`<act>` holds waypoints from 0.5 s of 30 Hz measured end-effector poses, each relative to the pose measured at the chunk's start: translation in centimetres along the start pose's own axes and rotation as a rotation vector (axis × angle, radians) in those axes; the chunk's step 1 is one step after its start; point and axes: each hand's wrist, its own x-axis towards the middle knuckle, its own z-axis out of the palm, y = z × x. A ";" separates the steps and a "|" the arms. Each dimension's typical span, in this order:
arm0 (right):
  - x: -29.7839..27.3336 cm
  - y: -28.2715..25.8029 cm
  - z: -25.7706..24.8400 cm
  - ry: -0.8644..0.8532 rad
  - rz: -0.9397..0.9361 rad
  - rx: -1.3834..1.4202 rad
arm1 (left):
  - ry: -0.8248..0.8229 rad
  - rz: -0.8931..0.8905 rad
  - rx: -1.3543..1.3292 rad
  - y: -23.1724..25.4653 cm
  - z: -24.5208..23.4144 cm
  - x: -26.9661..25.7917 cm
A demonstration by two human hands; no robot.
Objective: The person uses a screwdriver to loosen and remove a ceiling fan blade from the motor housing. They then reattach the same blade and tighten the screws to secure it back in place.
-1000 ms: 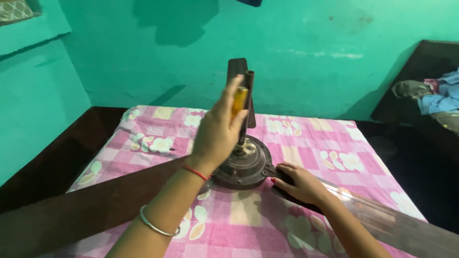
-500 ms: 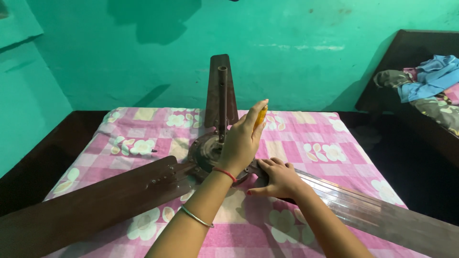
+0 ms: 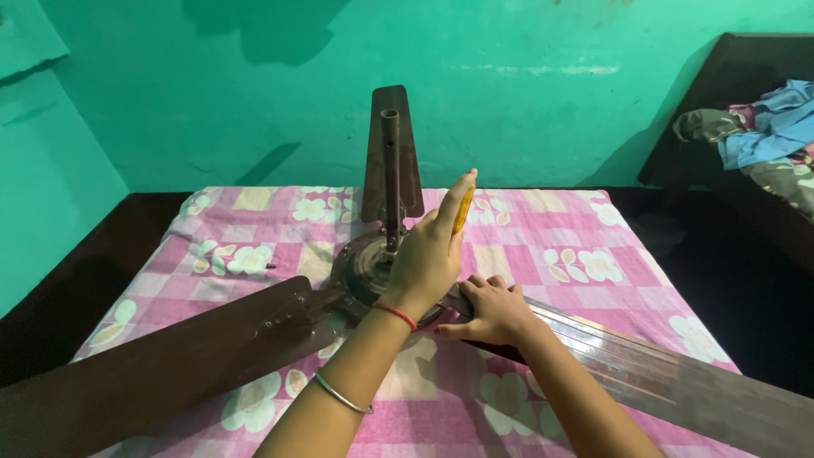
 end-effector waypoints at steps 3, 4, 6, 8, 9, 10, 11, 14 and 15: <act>0.6 0.1 0.7 -0.020 0.063 -0.033 | 0.056 0.050 -0.057 -0.2 0.4 0.5; 0.9 0.2 0.8 0.002 0.061 -0.028 | 0.076 0.062 -0.074 -0.2 0.5 0.7; 1.5 0.2 1.3 0.044 0.056 -0.017 | 0.030 -0.010 -0.076 -0.3 0.8 0.7; 1.9 0.3 1.5 0.037 0.062 -0.010 | 0.021 -0.002 -0.083 -0.5 0.9 0.7; 2.1 0.3 1.5 0.035 0.066 -0.005 | 0.035 0.043 -0.090 -0.7 1.0 0.6; 2.2 0.3 1.6 0.029 0.073 -0.005 | 0.049 0.088 -0.096 -0.9 1.0 0.5; 2.2 0.3 1.6 0.020 0.081 -0.006 | 0.054 0.083 -0.094 -1.1 1.1 0.5; 2.4 0.4 1.7 0.011 0.092 -0.005 | 0.067 0.054 -0.073 -1.6 1.4 0.3; 2.4 0.3 1.7 0.011 0.093 -0.004 | 0.070 0.035 -0.057 -1.8 1.5 0.4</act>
